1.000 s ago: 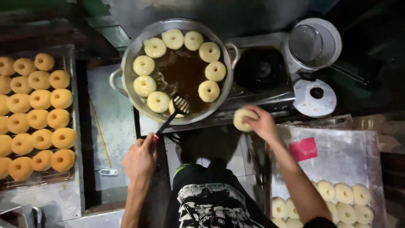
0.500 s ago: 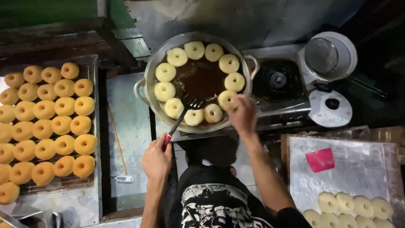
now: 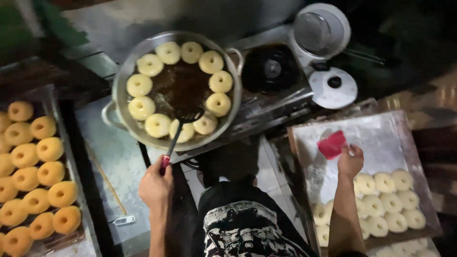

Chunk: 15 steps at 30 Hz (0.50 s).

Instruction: The person is frying donuts by manually placing raw dough rings into a pot of hot oil and using a slotted turner to manage them.

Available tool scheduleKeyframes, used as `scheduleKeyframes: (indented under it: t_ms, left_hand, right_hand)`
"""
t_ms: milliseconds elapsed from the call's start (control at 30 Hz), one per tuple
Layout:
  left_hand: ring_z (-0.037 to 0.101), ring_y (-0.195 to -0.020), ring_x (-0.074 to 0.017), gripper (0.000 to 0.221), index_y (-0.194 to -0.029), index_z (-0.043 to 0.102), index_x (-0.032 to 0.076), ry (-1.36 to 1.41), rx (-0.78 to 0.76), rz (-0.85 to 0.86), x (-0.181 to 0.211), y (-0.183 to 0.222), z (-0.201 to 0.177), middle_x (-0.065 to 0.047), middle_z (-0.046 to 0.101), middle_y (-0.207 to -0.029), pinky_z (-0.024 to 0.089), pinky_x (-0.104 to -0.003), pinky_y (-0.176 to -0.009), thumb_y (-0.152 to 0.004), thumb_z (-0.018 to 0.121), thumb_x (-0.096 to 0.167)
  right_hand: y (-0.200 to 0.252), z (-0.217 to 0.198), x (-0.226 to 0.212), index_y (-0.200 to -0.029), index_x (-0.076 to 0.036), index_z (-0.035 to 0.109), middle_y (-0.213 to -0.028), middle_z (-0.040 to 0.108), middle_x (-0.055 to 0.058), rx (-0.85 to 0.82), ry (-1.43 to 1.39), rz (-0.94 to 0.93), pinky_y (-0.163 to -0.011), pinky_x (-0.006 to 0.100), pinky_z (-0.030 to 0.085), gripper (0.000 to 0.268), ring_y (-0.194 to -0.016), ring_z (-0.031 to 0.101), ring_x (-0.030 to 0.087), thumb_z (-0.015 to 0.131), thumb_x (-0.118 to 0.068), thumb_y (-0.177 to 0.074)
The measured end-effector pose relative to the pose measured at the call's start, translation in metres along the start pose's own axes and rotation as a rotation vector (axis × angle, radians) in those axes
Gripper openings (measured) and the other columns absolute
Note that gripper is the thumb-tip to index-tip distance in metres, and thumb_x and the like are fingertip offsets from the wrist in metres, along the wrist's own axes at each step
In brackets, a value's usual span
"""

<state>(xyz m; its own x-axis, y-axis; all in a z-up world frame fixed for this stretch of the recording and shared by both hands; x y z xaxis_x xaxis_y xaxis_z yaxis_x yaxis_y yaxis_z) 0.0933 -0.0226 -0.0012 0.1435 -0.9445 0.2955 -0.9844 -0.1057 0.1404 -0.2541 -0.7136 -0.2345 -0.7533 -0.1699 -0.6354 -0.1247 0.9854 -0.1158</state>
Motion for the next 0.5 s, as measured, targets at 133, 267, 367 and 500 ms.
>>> scheduleKeyframes:
  t_ms: [133, 267, 367, 500]
  left_hand:
    - [0.071, -0.084, -0.0306, 0.033, -0.127, 0.075, 0.034, 0.092, 0.166, 0.156, 0.01, 0.013, 0.009, -0.001, 0.072, -0.096, 0.051, -0.044, -0.066, -0.101, 0.059, 0.048]
    - [0.068, -0.083, -0.0248, 0.037, -0.135, 0.074, 0.025, 0.169, 0.241, 0.384, 0.048, 0.041, 0.015, 0.001, 0.069, -0.096, 0.052, -0.04, -0.069, -0.1, 0.069, 0.034]
    - [0.069, -0.087, -0.0221, 0.04, -0.136, 0.074, 0.023, 0.226, 0.176, 0.417, 0.076, 0.064, 0.022, 0.001, 0.071, -0.1, 0.052, -0.037, -0.072, -0.098, 0.071, 0.035]
    - [0.052, -0.053, -0.009, 0.039, -0.133, 0.073, 0.011, 0.386, -0.001, 0.418, 0.108, 0.09, 0.041, -0.005, 0.071, -0.087, 0.042, -0.023, -0.041, -0.098, 0.07, 0.029]
  right_hand:
    - [-0.033, 0.005, 0.107, -0.118, -0.012, 0.065, -0.105, 0.076, 0.013, 0.011, 0.086, 0.284, -0.096, 0.041, 0.047, 0.061, -0.109, 0.068, 0.032, 0.074, -0.062, -0.085]
    - [-0.031, -0.014, 0.088, -0.136, -0.002, 0.056, -0.131, 0.065, 0.02, -0.189, 0.129, 0.335, -0.102, 0.04, 0.046, 0.101, -0.124, 0.06, 0.034, 0.083, -0.067, -0.065]
    - [-0.016, -0.009, 0.039, -0.141, -0.006, 0.052, -0.136, 0.059, 0.024, -0.365, 0.275, 0.291, -0.106, 0.046, 0.043, 0.109, -0.13, 0.053, 0.041, 0.08, -0.073, -0.06]
    - [-0.012, 0.02, -0.009, -0.149, -0.004, 0.037, -0.136, 0.047, 0.03, -0.522, 0.426, 0.193, -0.095, 0.047, 0.054, 0.133, -0.12, 0.059, 0.047, 0.077, -0.086, -0.053]
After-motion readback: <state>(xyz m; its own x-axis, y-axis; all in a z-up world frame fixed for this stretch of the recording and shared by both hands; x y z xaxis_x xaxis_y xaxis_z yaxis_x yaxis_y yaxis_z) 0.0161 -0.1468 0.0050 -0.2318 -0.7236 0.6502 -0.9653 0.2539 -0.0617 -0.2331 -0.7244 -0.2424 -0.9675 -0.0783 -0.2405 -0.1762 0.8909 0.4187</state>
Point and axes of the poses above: each hand's wrist, its own y-axis away from the middle knuckle, its own z-axis out of the palm, x = y × z, the point moved 9 cm from there along -y, towards the middle knuckle
